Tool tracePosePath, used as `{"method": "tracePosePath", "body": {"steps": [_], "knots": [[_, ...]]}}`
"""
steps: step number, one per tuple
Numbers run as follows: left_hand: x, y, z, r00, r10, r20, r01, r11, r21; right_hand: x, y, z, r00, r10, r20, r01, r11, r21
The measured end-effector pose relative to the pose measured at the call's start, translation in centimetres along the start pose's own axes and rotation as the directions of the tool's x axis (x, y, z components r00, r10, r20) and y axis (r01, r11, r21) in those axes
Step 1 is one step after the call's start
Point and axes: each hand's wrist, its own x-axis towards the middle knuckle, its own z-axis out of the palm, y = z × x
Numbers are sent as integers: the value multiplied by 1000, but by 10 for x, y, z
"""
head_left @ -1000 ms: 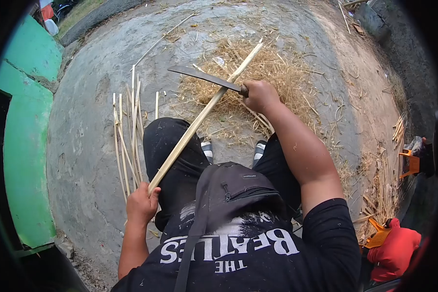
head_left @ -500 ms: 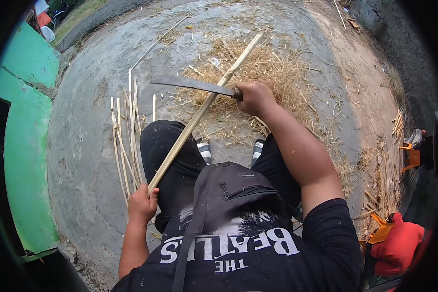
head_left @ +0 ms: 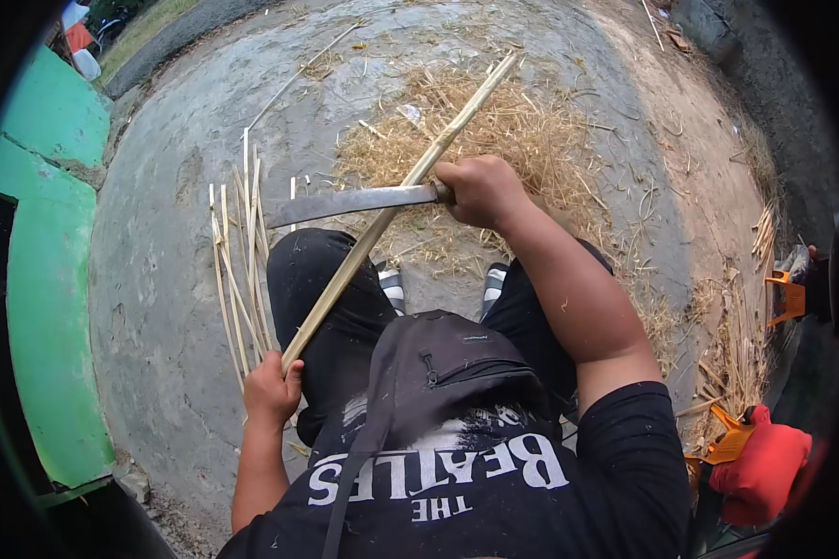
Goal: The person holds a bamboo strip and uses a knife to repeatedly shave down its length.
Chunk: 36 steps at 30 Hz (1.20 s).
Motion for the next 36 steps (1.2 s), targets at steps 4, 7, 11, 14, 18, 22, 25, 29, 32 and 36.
{"method": "tracePosePath", "body": {"steps": [4, 7, 11, 14, 18, 22, 25, 29, 32, 36], "knots": [[-1, 1, 5, 999, -8, -45, 8, 1000, 9, 10, 49, 9, 928, 370, 45, -372, 922, 110], [2, 6, -13, 1000, -22, 7, 22, 998, 57, 10, 52, 10, 918, 393, 53, -395, 917, 43], [-2, -2, -2, 1000, -5, -5, 5, 1000, -2, 3, 15, -1, 976, 214, 30, -215, 976, 35], [-8, -7, 5, 1000, 6, -16, -7, 1000, -7, 6, 32, -1, 957, 287, 42, -287, 958, -8], [3, 2, -10, 1000, -2, -5, 2, 998, 63, 10, 80, 5, 822, 568, 39, -569, 819, 70], [4, 3, -16, 999, -4, 33, 2, 997, 78, 5, 45, -1, 901, 424, 88, -430, 900, 67], [5, -4, -4, 1000, 14, 10, -15, 999, 46, 0, 21, 0, 982, 185, 40, -186, 983, 4], [-1, -6, 1, 999, 13, -36, -11, 999, 47, 10, 66, 8, 882, 471, 4, -465, 870, 166], [6, -1, -9, 999, 20, -35, -17, 998, 63, 12, 98, 22, 800, 600, -31, -584, 789, 192], [2, -4, -5, 1000, 6, -4, -6, 1000, 23, 6, 53, -4, 902, 431, -6, -424, 889, 171]]}}
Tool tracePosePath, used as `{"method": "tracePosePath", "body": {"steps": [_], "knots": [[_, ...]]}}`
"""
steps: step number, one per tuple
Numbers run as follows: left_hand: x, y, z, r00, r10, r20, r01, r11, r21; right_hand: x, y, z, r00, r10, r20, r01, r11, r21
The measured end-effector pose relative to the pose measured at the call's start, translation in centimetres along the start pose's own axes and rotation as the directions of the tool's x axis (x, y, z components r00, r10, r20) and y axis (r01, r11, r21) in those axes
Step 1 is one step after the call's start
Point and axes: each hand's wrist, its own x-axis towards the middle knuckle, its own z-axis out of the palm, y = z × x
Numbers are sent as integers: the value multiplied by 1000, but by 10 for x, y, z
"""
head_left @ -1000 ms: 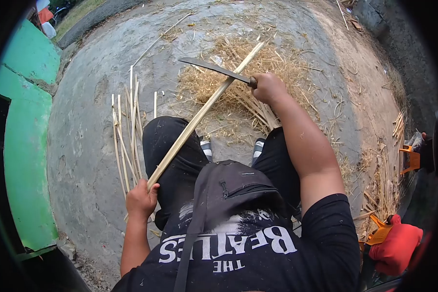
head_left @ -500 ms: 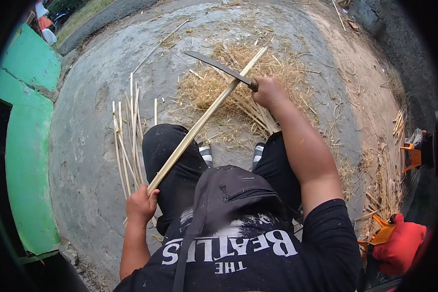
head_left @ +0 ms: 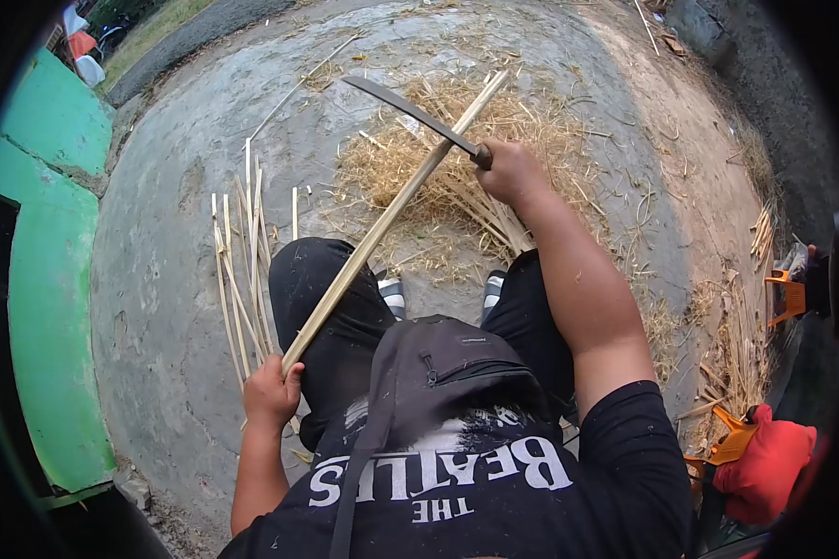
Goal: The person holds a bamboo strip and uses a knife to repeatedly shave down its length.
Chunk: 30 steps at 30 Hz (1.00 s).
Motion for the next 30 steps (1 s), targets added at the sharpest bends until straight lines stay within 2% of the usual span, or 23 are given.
{"method": "tracePosePath", "body": {"steps": [1, 4, 5, 8, 11, 12, 14, 15, 18, 21, 23, 26, 27, 30], "knots": [[0, 0, 2, 1000, 11, -7, -11, 1000, -12, -7, -9, 3, 990, -126, -58, 125, 992, -20], [4, 1, 8, 999, 33, -36, -35, 998, -45, -26, -32, -3, 936, -348, 52, 352, 929, -112], [5, 1, 10, 999, 33, -43, -35, 998, -52, -25, -29, -5, 938, -339, 67, 346, 927, -145], [0, 1, 7, 999, 21, -45, -21, 1000, -19, 8, 11, 6, 999, -45, -18, 46, 998, 35], [3, 14, -11, 1000, -27, -7, 26, 999, -19, 30, 47, 18, 964, 239, -120, -218, 962, 166], [5, 17, -20, 999, -48, 18, 49, 999, -25, 28, 43, 14, 964, 252, -88, -226, 946, 234], [6, 19, -28, 992, -77, 97, 89, 989, -120, 21, 39, 6, 963, 269, -15, -246, 901, 358], [4, 20, -29, 986, -88, 142, 112, 979, -170, 18, 35, 0, 973, 225, -57, -194, 922, 335], [-2, 35, -28, 997, -74, -6, 73, 987, -142, 0, 20, -14, 986, 66, -152, -28, 971, 239], [-6, 44, -29, 986, -159, -39, 150, 971, -186, -11, 5, -23, 988, -149, -42, 151, 987, 52], [-11, 38, -23, 989, -148, -25, 140, 971, -193, -19, -9, -23, 959, -270, 82, 277, 957, -89], [-14, 32, -18, 989, -146, -16, 142, 978, -150, -26, -25, -17, 915, -375, 152, 394, 910, -126], [-16, 30, -17, 989, -147, -13, 145, 981, -128, -20, -19, -10, 927, -344, 148, 363, 924, -123], [-20, 26, -11, 988, -114, -101, 104, 990, -94, 4, -2, -2, 996, -61, 58, 62, 998, -5]]}}
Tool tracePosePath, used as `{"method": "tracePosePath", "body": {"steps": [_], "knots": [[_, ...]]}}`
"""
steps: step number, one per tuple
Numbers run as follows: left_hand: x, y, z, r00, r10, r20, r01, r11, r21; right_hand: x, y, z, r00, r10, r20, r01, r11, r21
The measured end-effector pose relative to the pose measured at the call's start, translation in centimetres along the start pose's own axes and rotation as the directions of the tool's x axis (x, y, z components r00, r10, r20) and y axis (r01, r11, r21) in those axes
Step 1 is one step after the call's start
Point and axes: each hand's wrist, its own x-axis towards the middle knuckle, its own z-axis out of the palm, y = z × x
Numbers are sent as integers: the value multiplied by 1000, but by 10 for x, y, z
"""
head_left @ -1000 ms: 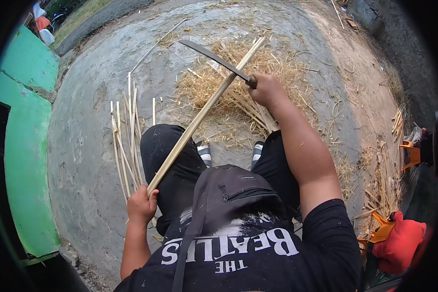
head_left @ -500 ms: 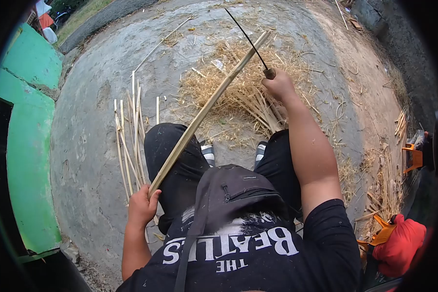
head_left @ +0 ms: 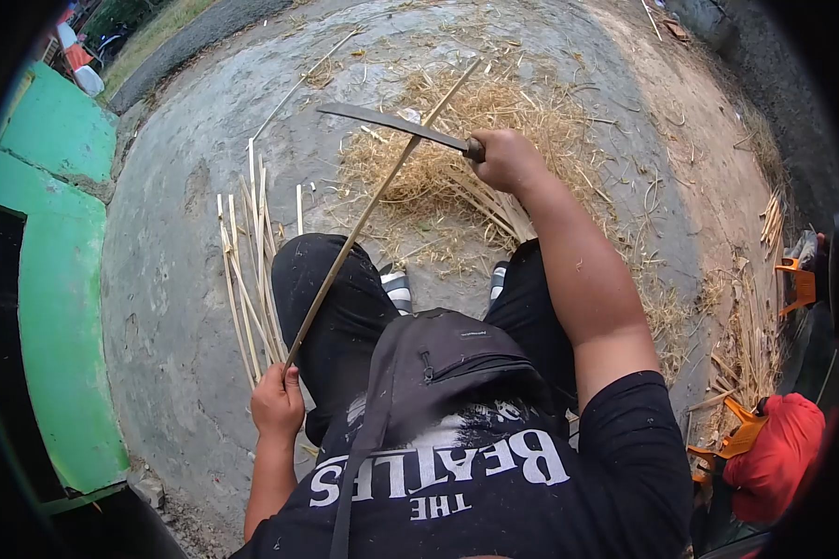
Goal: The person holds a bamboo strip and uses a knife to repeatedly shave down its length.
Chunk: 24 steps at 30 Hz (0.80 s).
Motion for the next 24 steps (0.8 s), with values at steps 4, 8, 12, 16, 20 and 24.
{"method": "tracePosePath", "body": {"steps": [4, 8, 12, 16, 20, 24], "knots": [[2, 2, -5, 998, -26, 52, 28, 999, -32, 0, 3, -4, 999, -19, -50, 19, 1000, 3], [0, -3, -7, 997, -27, 72, 30, 999, -38, -21, -24, -12, 989, -122, 79, 133, 978, -159], [-7, -20, -11, 999, 42, -18, -40, 994, 106, -4, 2, -4, 997, 42, 64, -38, 997, -68], [-4, -18, -21, 999, 27, 18, -30, 987, 160, 3, 7, -6, 994, 110, 27, -107, 991, -79], [-2, -22, -20, 998, 12, 57, -20, 991, 133, -22, -32, -1, 964, -236, 125, 256, 950, -181], [-4, -31, -10, 998, 25, 63, -31, 995, 91, -12, -19, 10, 984, -94, 151, 104, 993, -64]]}}
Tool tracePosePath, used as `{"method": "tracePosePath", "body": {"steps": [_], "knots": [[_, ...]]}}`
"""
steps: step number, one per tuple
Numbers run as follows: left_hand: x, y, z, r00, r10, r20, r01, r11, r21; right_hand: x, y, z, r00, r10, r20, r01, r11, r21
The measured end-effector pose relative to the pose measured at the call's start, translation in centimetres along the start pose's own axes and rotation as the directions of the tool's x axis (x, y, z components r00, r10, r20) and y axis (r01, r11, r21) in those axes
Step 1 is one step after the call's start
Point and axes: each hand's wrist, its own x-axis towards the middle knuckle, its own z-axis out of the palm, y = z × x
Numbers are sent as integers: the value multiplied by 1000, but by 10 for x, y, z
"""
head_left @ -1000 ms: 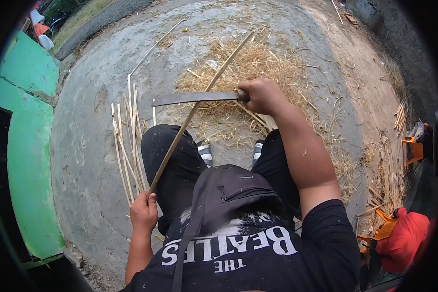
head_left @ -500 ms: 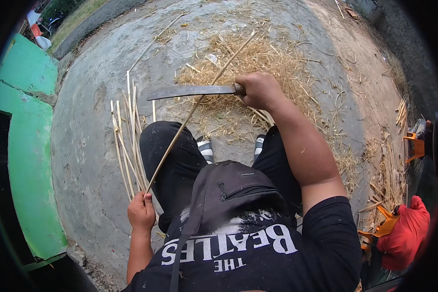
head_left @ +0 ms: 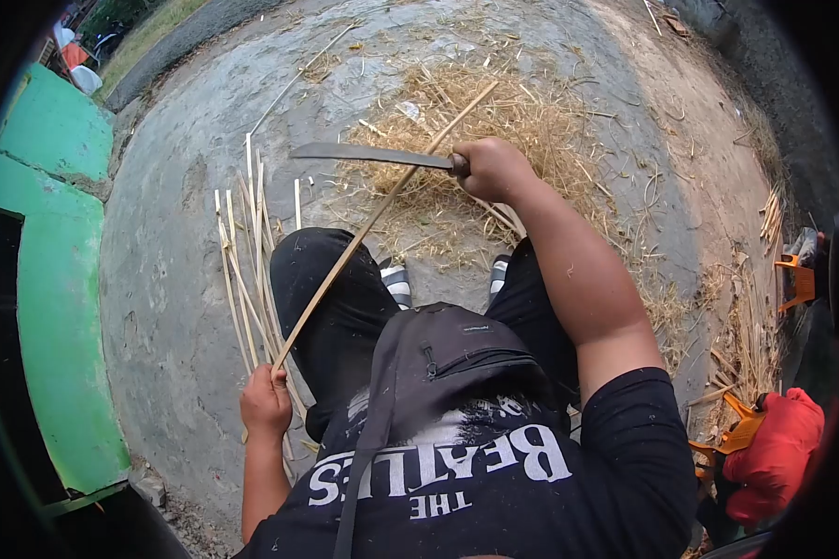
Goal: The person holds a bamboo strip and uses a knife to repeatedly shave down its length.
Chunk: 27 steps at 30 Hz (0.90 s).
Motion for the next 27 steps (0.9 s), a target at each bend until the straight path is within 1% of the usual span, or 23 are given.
{"method": "tracePosePath", "body": {"steps": [1, 4, 5, 8, 9, 11, 12, 14, 15, 18, 19, 22, 23, 24, 26, 27], "knots": [[-1, -2, 3, 1000, -4, -4, 4, 1000, 11, 7, 17, 0, 995, 97, -38, -95, 993, 64], [-1, -1, 4, 1000, -8, -4, 8, 999, 36, 12, 35, -1, 970, 205, -130, -189, 974, 129], [0, -1, 2, 1000, -7, 6, 7, 999, 42, 10, 36, 3, 974, 184, -129, -169, 979, 117], [3, 1, 2, 1000, 1, 25, -2, 1000, 24, -9, -7, -1, 996, -16, -93, 14, 1000, -17], [3, 0, 2, 1000, 3, 30, -4, 1000, 15, -16, -18, -4, 995, -61, -80, 57, 997, -44], [2, -17, 17, 999, 8, 51, -7, 999, -36, -25, -34, -9, 987, -155, -53, 149, 984, -95], [-2, -22, 23, 998, 7, 61, -3, 998, -64, -22, -29, -7, 991, -103, -80, 102, 995, -22], [-4, -15, 24, 999, -9, 44, 12, 998, -56, -7, -6, -5, 990, 22, -138, -4, 992, 128], [-2, -11, 26, 999, -13, 31, 15, 998, -56, 1, -1, -8, 985, 64, -161, -45, 992, 117], [1, -4, 16, 999, 3, 33, -1, 999, -50, -2, 2, -4, 985, 81, -152, -68, 993, 94], [1, -2, 15, 1000, 4, 19, -3, 999, -49, -9, -9, -5, 989, 47, -143, -33, 995, 99], [0, -1, 18, 1000, 1, -8, -1, 999, -34, -21, -34, 1, 982, -175, -76, 168, 981, -98], [0, -7, 25, 1000, -3, -26, 2, 1000, -22, -22, -38, -2, 982, -172, -76, 162, 979, -124], [-3, -9, 29, 999, -10, -45, 10, 1000, -12, -15, -30, 1, 993, -90, -80, 86, 995, -44], [-4, -2, 25, 999, -37, -3, 37, 999, 16, 8, -13, 1, 994, 67, -86, -57, 992, 109], [3, 3, 23, 999, -44, -11, 44, 999, 27, 2, -20, -9, 995, 51, -85, -49, 999, 20]]}}
